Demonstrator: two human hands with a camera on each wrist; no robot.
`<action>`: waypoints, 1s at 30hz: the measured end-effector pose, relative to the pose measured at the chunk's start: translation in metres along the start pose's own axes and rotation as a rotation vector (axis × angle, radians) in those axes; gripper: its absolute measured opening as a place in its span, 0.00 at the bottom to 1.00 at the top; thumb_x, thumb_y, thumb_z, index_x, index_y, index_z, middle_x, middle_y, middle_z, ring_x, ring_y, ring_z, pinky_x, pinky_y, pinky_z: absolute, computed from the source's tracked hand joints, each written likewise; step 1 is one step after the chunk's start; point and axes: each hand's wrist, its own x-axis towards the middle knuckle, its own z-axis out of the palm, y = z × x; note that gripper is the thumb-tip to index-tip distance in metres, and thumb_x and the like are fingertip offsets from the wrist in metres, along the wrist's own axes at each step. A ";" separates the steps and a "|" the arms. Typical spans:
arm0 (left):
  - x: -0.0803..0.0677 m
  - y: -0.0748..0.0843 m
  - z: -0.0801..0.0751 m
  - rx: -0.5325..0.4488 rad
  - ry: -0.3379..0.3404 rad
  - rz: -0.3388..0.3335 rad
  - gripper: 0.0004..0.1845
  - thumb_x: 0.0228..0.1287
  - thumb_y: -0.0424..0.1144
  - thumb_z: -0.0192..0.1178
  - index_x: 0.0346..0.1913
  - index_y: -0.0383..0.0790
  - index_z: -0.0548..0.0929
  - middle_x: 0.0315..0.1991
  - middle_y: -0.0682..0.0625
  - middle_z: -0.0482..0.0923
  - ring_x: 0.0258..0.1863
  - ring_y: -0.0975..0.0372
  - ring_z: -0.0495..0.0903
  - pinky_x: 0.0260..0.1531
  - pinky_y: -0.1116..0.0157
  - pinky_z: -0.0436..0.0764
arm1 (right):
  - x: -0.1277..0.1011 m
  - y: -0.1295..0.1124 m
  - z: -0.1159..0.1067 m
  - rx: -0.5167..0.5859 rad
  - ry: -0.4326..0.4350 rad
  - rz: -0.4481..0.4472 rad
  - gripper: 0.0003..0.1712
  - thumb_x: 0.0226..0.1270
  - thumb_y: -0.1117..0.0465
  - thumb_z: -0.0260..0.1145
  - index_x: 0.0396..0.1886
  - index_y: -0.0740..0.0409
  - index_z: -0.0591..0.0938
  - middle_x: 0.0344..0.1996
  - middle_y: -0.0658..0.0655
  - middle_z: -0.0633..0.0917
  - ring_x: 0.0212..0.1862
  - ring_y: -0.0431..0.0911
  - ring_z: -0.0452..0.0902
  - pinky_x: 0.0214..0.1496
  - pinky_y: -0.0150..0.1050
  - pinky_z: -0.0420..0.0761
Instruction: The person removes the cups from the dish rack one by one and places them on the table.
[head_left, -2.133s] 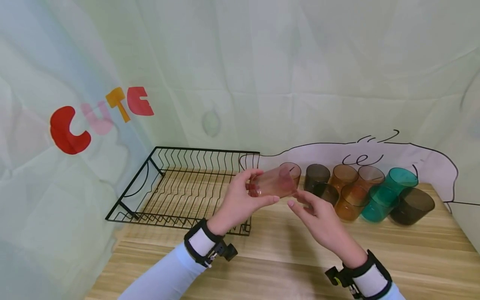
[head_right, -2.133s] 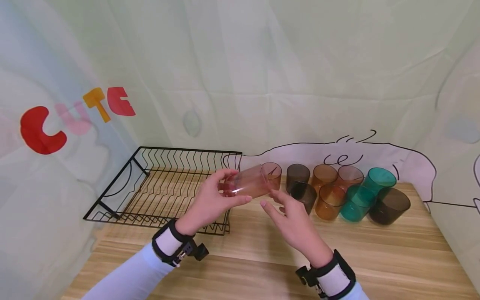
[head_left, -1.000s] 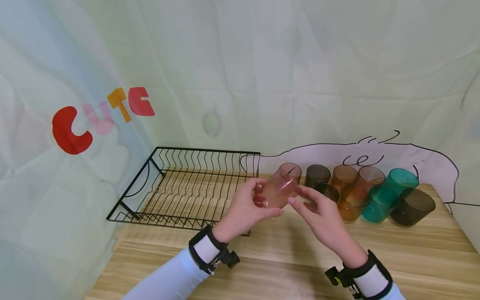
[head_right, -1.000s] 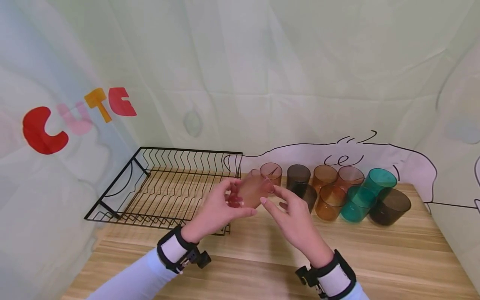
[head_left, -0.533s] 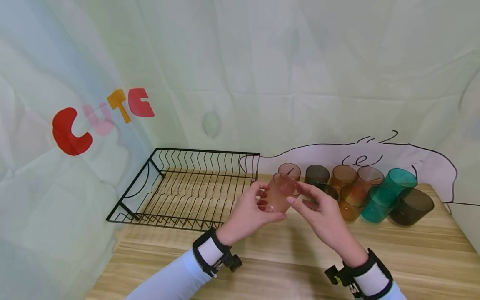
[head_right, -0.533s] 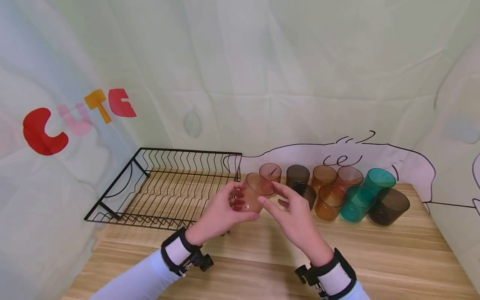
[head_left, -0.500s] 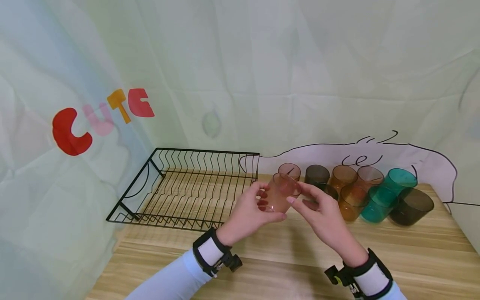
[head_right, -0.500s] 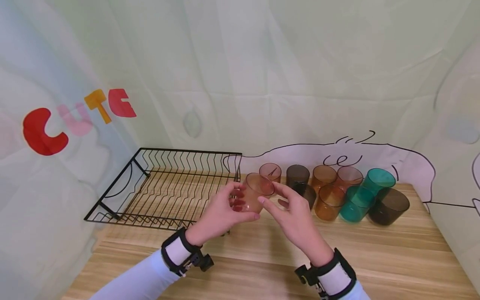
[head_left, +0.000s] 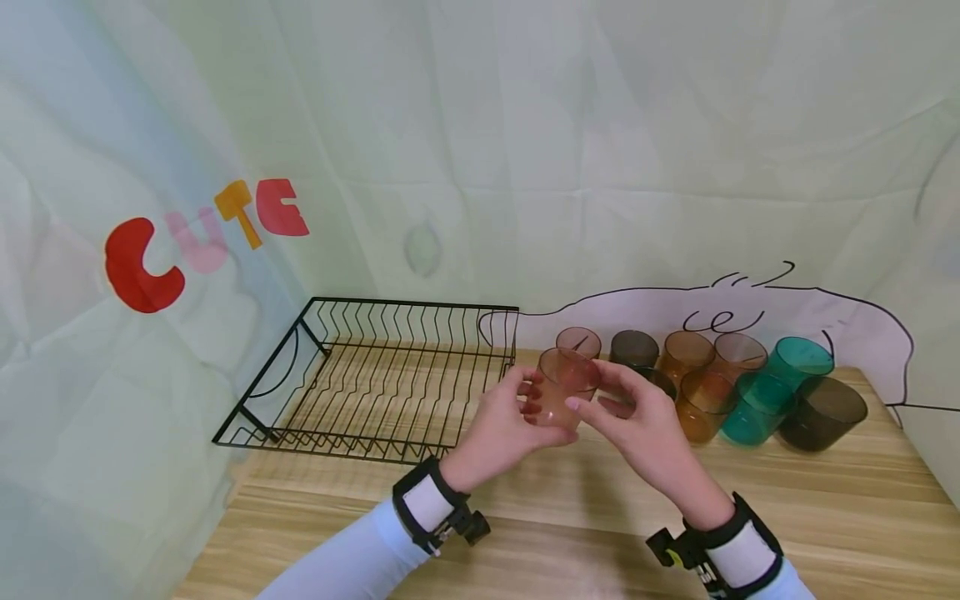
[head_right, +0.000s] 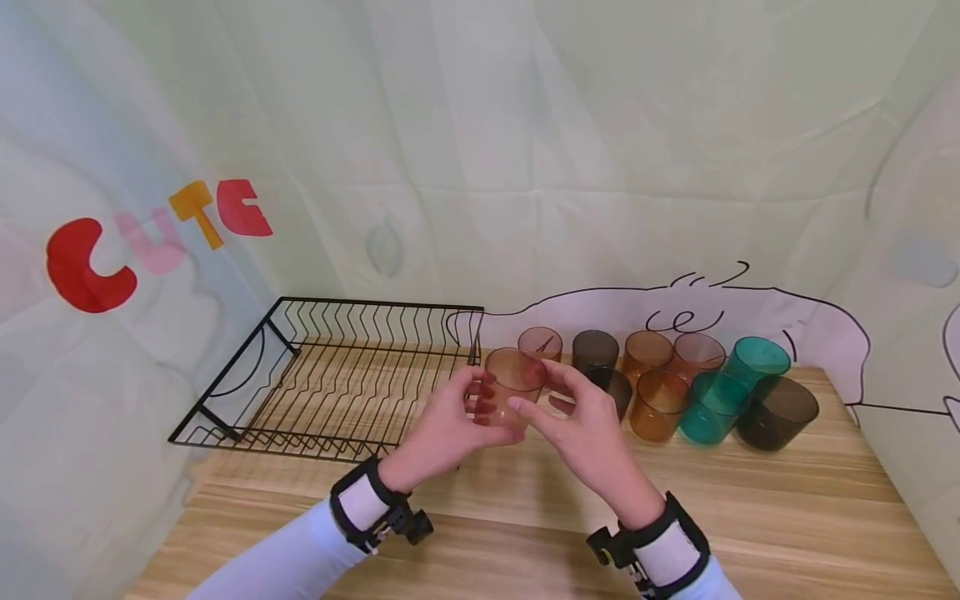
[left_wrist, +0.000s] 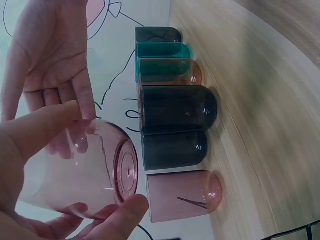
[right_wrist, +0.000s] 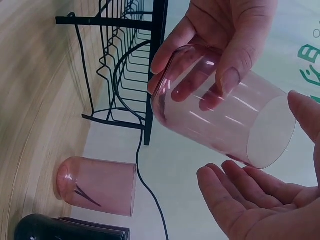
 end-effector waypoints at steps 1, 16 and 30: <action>0.000 0.000 0.000 0.004 0.001 -0.002 0.39 0.36 0.50 0.77 0.54 0.52 0.68 0.49 0.52 0.73 0.44 0.59 0.79 0.39 0.67 0.82 | 0.000 0.000 0.000 0.002 -0.001 -0.002 0.38 0.52 0.40 0.69 0.60 0.51 0.72 0.53 0.51 0.80 0.55 0.43 0.76 0.53 0.43 0.80; 0.001 -0.004 0.003 0.050 -0.016 -0.010 0.38 0.35 0.49 0.78 0.52 0.53 0.68 0.47 0.53 0.74 0.43 0.60 0.77 0.40 0.68 0.80 | -0.001 0.002 0.006 0.057 0.027 -0.014 0.40 0.44 0.43 0.75 0.57 0.55 0.73 0.49 0.55 0.82 0.50 0.48 0.80 0.46 0.34 0.83; 0.001 -0.005 -0.002 0.066 -0.025 0.012 0.40 0.36 0.45 0.78 0.56 0.52 0.69 0.54 0.51 0.75 0.50 0.59 0.78 0.47 0.65 0.80 | 0.000 0.010 0.013 0.090 0.110 -0.044 0.38 0.42 0.45 0.77 0.53 0.53 0.76 0.48 0.55 0.82 0.49 0.46 0.81 0.43 0.34 0.83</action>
